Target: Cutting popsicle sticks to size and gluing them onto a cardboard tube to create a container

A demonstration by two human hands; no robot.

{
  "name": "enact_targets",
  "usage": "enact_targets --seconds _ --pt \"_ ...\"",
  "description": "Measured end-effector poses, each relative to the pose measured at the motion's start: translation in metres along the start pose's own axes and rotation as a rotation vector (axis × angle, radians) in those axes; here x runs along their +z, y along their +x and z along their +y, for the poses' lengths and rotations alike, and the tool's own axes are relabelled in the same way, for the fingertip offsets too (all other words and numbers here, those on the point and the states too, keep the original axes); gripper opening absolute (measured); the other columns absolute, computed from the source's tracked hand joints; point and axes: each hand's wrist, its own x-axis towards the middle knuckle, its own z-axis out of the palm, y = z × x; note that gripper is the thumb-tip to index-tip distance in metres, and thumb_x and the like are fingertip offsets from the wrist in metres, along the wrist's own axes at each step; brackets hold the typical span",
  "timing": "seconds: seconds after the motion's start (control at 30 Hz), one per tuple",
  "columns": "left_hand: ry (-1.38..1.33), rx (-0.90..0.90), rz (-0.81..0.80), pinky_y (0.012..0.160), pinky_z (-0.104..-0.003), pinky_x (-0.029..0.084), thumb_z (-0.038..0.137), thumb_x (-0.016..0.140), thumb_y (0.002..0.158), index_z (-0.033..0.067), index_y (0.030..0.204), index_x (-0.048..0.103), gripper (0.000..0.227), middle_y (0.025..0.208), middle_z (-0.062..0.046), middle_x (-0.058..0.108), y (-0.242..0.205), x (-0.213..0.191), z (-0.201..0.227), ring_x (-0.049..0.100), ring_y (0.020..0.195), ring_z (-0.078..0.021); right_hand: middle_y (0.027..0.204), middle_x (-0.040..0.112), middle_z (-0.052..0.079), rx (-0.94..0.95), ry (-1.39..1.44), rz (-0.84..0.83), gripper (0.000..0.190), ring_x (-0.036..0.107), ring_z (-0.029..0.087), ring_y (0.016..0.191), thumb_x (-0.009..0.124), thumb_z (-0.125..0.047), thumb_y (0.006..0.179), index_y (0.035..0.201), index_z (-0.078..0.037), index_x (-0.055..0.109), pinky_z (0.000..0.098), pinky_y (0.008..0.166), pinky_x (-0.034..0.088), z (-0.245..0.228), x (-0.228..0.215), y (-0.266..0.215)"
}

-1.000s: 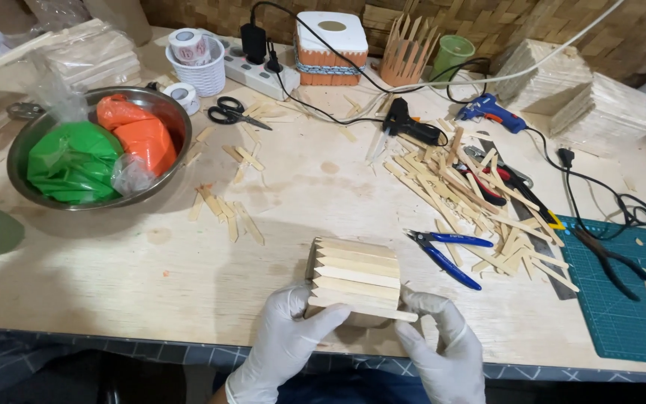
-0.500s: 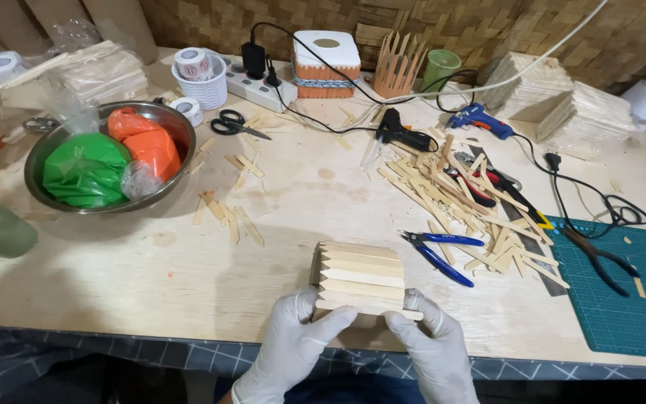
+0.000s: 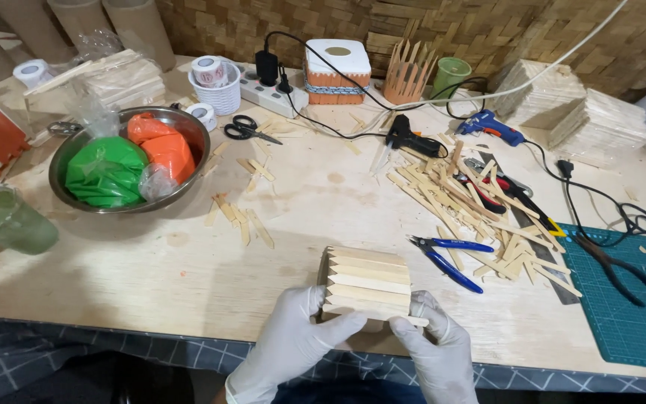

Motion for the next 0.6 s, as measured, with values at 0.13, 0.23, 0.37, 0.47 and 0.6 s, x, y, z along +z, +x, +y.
enact_targets --seconds 0.13,0.23,0.37,0.47,0.6 --pt "-0.052 -0.073 -0.038 0.099 -0.025 0.061 0.026 0.075 0.082 0.0121 0.116 0.082 0.037 0.116 0.000 0.086 0.000 -0.002 0.000 0.079 0.111 -0.0096 0.108 0.079 0.015 0.028 0.002 0.008 0.025 0.070 0.026 0.108 0.082 -0.002 0.075 0.099 0.004 0.084 0.0385 0.099 0.058 -0.004 -0.001 -0.001" --pt "-0.053 0.098 -0.113 0.106 -0.029 0.054 0.026 0.071 0.087 0.0109 0.123 0.077 0.039 0.126 -0.002 0.080 0.000 -0.005 -0.007 0.072 0.122 -0.0131 0.113 0.079 0.013 0.071 -0.023 0.039 0.023 0.069 0.023 0.115 0.083 -0.004 0.074 0.095 0.004 0.084 0.0367 0.106 0.054 0.003 -0.004 0.002" --pt "-0.032 0.020 -0.098 0.098 -0.024 0.055 0.024 0.069 0.090 0.0101 0.121 0.078 0.034 0.115 0.003 0.080 -0.002 -0.007 -0.014 0.070 0.110 -0.0070 0.112 0.077 0.013 -0.004 0.034 -0.006 0.023 0.068 0.025 0.113 0.082 -0.001 0.074 0.097 0.002 0.083 0.0388 0.103 0.056 0.014 -0.009 0.003" --pt "-0.021 0.049 -0.056 0.093 -0.023 0.057 0.024 0.069 0.092 0.0091 0.114 0.081 0.029 0.108 0.005 0.081 -0.004 -0.005 -0.014 0.070 0.103 -0.0047 0.110 0.077 0.013 -0.086 0.045 -0.043 0.023 0.067 0.025 0.112 0.082 0.000 0.074 0.097 0.001 0.083 0.0386 0.104 0.055 0.015 -0.006 0.002" --pt "-0.139 -0.202 0.059 0.077 -0.025 0.068 0.016 0.076 0.083 0.0082 0.108 0.087 0.029 0.105 -0.002 0.088 -0.003 0.001 0.003 0.079 0.094 -0.0086 0.107 0.075 0.010 -0.201 0.021 -0.094 0.026 0.065 0.024 0.107 0.084 -0.004 0.074 0.100 0.000 0.084 0.0367 0.102 0.053 0.009 0.001 0.002"
